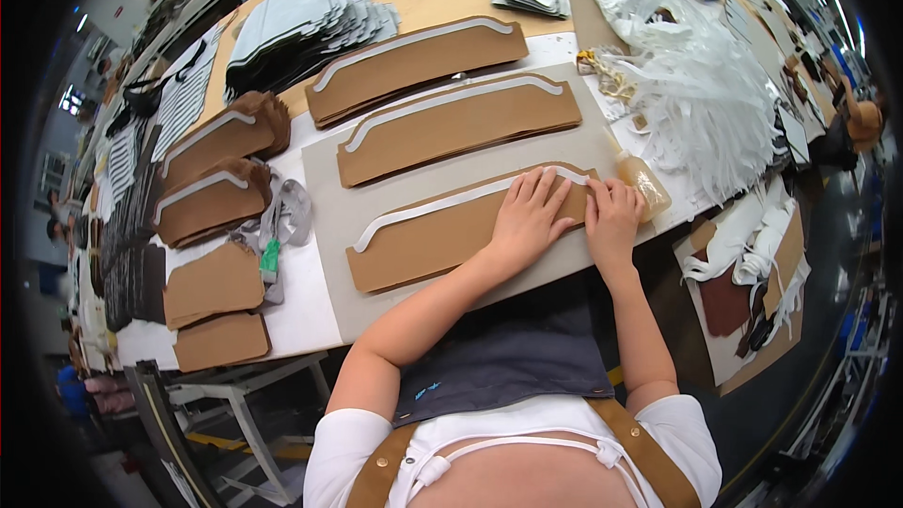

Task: Apply adhesive to leather components and fold the edges to create a hem.

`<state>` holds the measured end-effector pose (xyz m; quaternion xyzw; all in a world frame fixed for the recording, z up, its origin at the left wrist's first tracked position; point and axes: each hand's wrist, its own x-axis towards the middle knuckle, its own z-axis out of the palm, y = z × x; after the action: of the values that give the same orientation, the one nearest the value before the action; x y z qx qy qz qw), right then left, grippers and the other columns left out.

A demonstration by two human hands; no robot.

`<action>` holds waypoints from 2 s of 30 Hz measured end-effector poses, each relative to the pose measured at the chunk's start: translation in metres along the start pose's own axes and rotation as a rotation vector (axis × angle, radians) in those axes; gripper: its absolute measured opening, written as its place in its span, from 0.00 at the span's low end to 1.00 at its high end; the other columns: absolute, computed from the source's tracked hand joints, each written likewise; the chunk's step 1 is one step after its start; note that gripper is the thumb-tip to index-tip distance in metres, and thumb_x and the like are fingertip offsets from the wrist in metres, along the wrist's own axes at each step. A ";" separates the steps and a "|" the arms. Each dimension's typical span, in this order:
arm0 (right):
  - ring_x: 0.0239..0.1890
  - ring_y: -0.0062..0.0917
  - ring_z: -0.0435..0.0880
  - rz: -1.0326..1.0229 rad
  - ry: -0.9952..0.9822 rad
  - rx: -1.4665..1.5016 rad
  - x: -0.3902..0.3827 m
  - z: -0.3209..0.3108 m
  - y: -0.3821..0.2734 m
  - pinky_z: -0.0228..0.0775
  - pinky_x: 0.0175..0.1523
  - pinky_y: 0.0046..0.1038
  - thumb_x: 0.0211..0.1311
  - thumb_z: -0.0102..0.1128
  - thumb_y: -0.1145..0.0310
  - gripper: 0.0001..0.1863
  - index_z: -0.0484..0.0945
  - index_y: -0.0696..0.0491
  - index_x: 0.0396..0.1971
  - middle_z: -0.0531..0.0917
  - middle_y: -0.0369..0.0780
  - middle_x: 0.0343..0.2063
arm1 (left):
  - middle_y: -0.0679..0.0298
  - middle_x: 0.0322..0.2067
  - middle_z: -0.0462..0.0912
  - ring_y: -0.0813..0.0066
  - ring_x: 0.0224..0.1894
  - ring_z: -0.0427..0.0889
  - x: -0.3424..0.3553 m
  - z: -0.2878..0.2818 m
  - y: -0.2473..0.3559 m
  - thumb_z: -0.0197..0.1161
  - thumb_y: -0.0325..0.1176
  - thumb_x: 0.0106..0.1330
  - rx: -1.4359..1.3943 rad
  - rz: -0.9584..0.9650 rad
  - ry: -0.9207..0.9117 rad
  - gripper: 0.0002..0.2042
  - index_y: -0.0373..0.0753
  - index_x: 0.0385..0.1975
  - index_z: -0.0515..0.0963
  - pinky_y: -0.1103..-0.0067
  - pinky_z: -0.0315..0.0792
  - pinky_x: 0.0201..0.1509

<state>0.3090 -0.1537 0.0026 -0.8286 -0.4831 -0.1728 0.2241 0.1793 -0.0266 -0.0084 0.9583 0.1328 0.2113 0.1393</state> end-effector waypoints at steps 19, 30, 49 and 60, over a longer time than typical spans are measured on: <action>0.59 0.42 0.79 -0.394 -0.260 0.645 0.023 0.021 -0.129 0.72 0.63 0.39 0.62 0.61 0.78 0.17 0.78 0.59 0.53 0.80 0.47 0.54 | 0.59 0.47 0.72 0.55 0.56 0.66 -0.142 -0.136 -0.105 0.72 0.41 0.62 0.267 -0.557 0.278 0.12 0.43 0.39 0.81 0.58 0.56 0.64; 0.61 0.40 0.78 -0.463 -0.286 0.598 0.018 0.030 -0.145 0.72 0.64 0.39 0.62 0.61 0.79 0.16 0.78 0.60 0.50 0.80 0.45 0.55 | 0.59 0.45 0.72 0.56 0.54 0.65 -0.142 -0.123 -0.118 0.74 0.42 0.60 0.197 -0.596 0.308 0.14 0.44 0.36 0.78 0.59 0.55 0.63; 0.62 0.40 0.78 -0.577 -0.320 0.640 0.022 0.040 -0.178 0.72 0.64 0.39 0.60 0.62 0.79 0.16 0.78 0.60 0.50 0.80 0.44 0.55 | 0.57 0.41 0.73 0.54 0.54 0.67 -0.138 -0.121 -0.128 0.73 0.37 0.57 0.132 -0.619 0.337 0.10 0.40 0.26 0.79 0.52 0.50 0.70; 0.62 0.41 0.77 -0.616 -0.346 0.675 0.022 0.047 -0.193 0.72 0.64 0.39 0.60 0.63 0.79 0.17 0.78 0.61 0.50 0.80 0.45 0.55 | 0.58 0.43 0.73 0.55 0.54 0.66 -0.138 -0.125 -0.130 0.74 0.38 0.57 0.171 -0.625 0.267 0.10 0.42 0.27 0.78 0.55 0.51 0.70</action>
<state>0.1534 -0.0287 0.0140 -0.5449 -0.7649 0.0754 0.3352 -0.0219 0.0772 0.0078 0.8433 0.4542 0.2701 0.0981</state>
